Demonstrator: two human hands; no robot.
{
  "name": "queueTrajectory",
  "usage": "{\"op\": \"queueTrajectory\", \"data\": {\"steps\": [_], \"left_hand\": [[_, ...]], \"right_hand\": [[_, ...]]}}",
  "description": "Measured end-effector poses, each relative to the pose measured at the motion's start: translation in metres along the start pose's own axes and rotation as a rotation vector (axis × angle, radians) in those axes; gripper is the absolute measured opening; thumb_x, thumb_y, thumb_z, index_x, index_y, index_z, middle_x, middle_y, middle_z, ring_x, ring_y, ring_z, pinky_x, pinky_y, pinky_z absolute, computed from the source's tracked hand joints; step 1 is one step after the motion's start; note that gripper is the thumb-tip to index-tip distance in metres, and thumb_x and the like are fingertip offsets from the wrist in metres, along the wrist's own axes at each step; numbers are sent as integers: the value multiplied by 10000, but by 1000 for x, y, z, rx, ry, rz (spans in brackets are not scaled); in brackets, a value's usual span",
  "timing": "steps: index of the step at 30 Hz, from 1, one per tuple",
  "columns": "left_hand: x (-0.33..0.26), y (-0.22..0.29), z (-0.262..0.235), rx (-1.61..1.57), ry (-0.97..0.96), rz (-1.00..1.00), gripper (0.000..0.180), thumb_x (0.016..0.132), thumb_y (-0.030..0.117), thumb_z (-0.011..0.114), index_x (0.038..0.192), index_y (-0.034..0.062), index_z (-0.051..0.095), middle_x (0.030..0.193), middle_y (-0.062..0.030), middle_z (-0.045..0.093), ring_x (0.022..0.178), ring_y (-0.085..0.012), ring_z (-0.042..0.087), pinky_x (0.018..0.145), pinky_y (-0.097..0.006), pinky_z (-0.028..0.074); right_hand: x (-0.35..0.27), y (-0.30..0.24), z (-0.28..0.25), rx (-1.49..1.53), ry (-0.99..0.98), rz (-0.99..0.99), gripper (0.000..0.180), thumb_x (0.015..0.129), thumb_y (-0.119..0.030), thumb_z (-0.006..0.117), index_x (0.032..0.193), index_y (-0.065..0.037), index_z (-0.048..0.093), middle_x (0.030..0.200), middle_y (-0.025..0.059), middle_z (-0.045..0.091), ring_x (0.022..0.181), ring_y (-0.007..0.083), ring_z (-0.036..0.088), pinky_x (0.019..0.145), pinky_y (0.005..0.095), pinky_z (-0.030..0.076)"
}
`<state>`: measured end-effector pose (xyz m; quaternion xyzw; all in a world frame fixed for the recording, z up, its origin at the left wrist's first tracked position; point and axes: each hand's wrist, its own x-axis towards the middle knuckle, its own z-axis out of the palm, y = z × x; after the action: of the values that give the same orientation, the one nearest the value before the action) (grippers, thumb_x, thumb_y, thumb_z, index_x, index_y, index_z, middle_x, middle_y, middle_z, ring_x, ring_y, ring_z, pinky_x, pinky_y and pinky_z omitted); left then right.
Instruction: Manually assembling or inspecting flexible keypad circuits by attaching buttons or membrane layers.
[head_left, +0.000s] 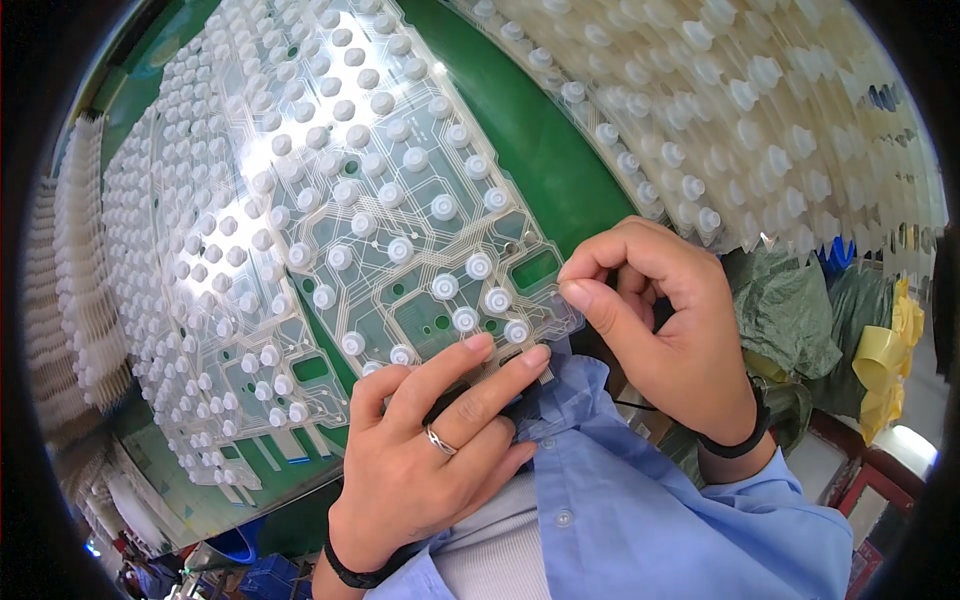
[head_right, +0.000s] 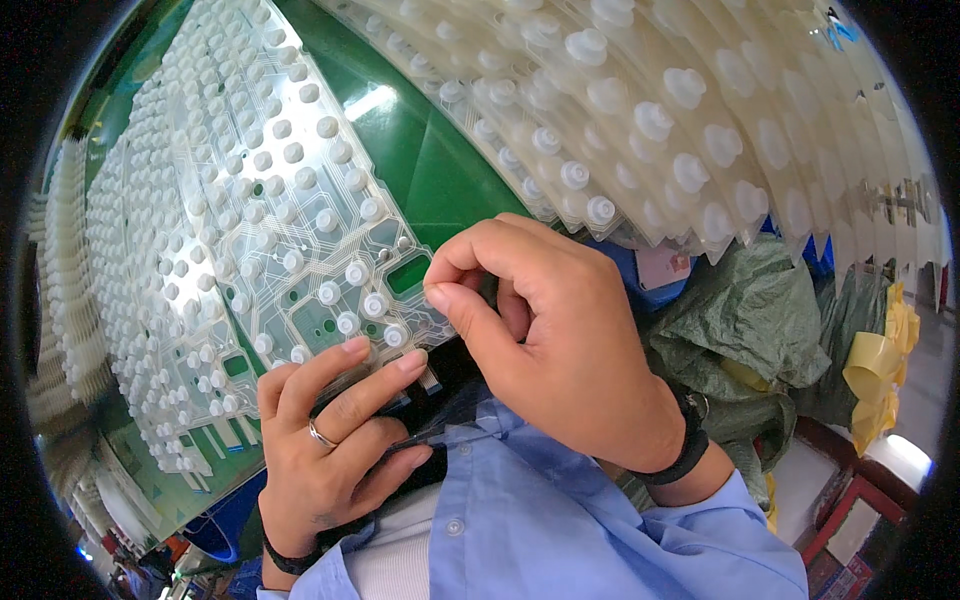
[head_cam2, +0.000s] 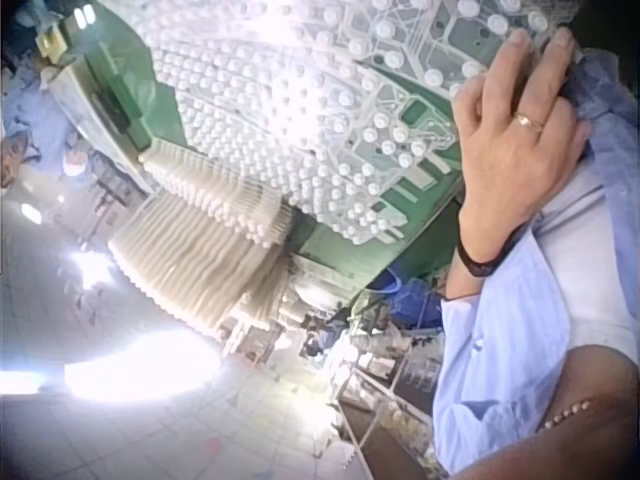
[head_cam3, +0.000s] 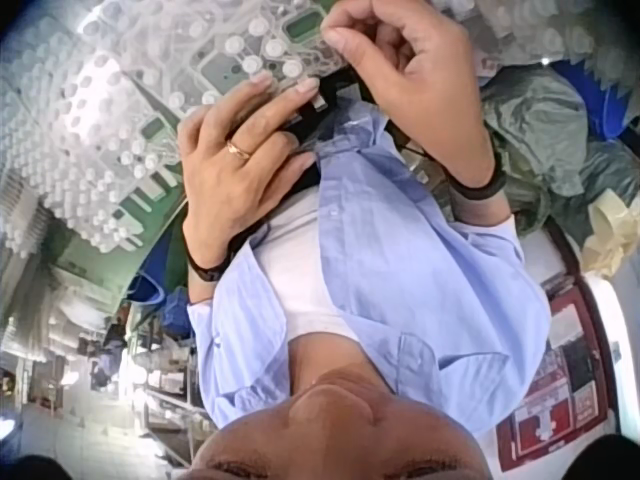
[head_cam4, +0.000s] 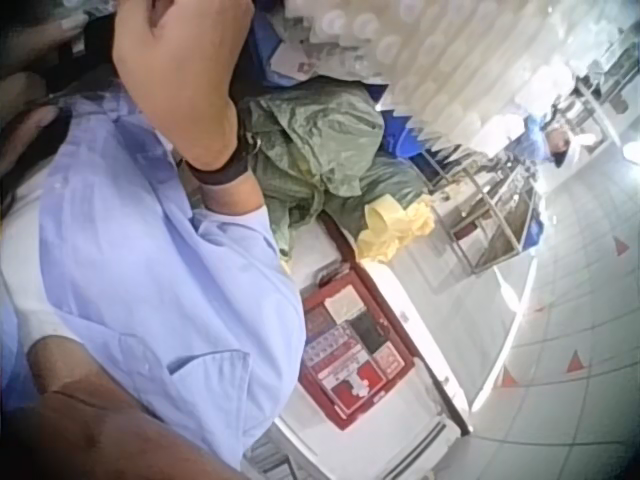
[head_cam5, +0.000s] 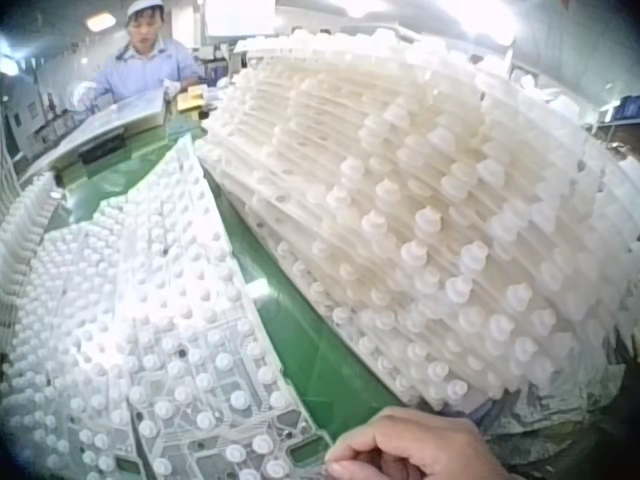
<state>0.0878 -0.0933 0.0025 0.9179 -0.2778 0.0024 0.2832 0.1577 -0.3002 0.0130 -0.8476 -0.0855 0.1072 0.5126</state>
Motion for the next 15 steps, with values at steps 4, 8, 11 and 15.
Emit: {"op": "queueTrajectory", "data": {"steps": [4,8,11,15], "left_hand": [[0,1,0,2,4,-5,259,682,300,794,689,142,589,1299,20,639,1186,-262,539,898,-398,366],[2,2,1,60,-26,-4,262,705,310,772,693,134,577,1325,24,624,1179,-254,531,907,-392,350],[3,4,0,85,-43,-15,259,717,307,761,700,131,572,1341,27,613,1175,-250,524,908,-389,342],[3,5,0,76,-47,-29,254,718,299,761,705,131,572,1348,30,608,1172,-249,522,906,-389,336]], "right_hand": [[0,0,1,-13,9,-17,40,843,-7,682,877,-17,665,774,-9,585,554,20,407,504,195,304],[0,0,2,-28,15,-64,51,847,3,673,891,-12,650,763,33,588,499,60,401,470,235,312],[-1,3,-2,10,-36,-47,108,822,27,681,924,-7,675,815,12,607,570,28,449,526,195,338],[-1,5,-10,41,-111,-37,168,819,49,665,980,4,675,870,37,617,609,37,492,558,192,369]]}}
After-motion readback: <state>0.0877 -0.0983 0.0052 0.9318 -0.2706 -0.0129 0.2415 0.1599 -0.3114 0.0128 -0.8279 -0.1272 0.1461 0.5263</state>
